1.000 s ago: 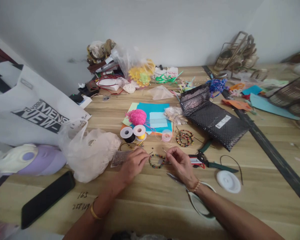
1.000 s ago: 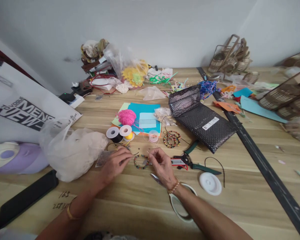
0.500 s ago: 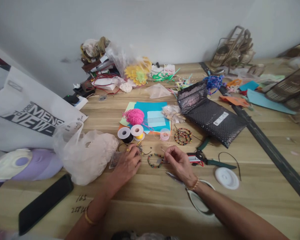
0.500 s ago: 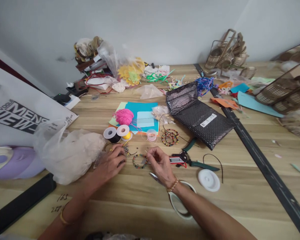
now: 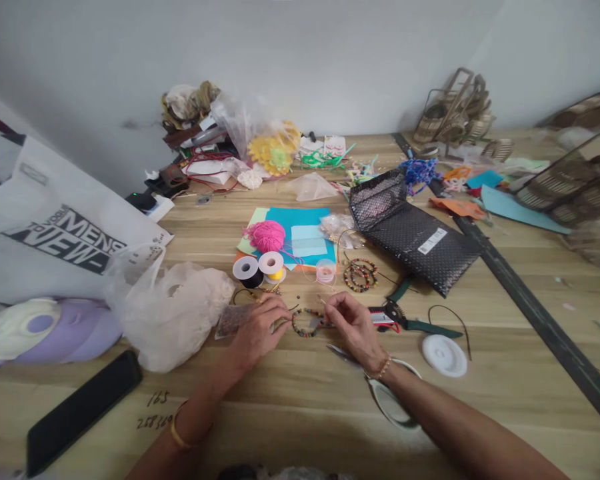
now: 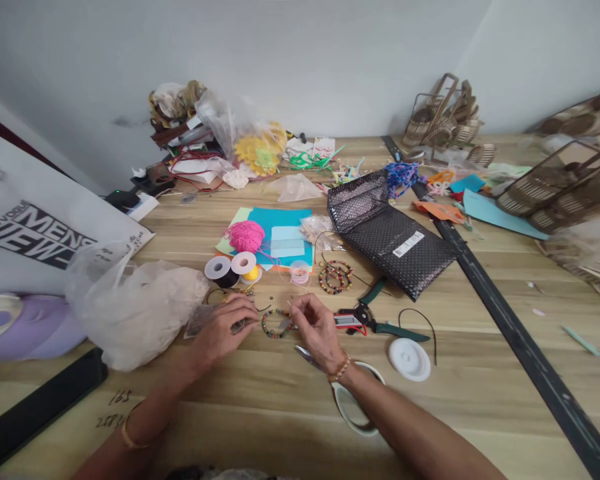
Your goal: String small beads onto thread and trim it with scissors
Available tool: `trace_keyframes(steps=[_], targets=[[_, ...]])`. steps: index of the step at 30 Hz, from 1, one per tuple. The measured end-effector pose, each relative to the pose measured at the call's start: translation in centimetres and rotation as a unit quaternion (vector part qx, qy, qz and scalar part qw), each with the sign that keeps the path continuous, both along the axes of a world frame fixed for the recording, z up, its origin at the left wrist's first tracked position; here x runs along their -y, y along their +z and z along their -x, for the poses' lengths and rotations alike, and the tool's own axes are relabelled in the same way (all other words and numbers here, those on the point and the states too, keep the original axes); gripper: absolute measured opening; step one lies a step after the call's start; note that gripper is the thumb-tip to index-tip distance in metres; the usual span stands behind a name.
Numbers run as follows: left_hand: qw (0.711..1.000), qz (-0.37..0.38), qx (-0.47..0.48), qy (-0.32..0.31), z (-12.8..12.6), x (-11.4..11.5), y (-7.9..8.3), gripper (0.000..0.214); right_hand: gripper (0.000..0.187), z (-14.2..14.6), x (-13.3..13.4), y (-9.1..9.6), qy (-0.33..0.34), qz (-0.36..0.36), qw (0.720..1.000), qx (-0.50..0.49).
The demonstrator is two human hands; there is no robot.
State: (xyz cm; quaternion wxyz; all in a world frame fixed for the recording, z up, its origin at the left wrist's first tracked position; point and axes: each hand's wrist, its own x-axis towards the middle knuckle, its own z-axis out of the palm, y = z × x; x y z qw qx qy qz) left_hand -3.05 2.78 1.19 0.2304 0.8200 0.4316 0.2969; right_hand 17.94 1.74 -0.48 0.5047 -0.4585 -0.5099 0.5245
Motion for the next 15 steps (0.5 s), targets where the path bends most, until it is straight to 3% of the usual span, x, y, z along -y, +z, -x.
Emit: trace_keyframes(steps=[3,5,7,11,15], targets=[[0.981,0.152,0.111,0.044,-1.1,0.2,0.7,0.006,0.03,0.0,0.1,-0.1,0.005,-0.006,1.0,-0.003],[0.934,0.293,0.191,0.075,-2.0,0.4,0.8,0.01,0.029,-0.1,0.2,-0.1,0.017,-0.014,1.0,0.006],[0.875,0.382,0.282,0.1,-2.8,0.5,0.5,0.013,0.027,-0.2,0.4,0.0,0.026,-0.029,0.999,0.025],[0.742,0.491,0.444,0.109,-4.1,0.7,-0.6,0.02,0.024,-0.1,0.8,0.3,0.038,-0.072,0.994,0.072],[0.667,0.532,0.507,0.118,-4.7,0.6,-1.1,0.024,0.019,0.1,1.0,0.5,0.055,-0.111,0.989,0.085]])
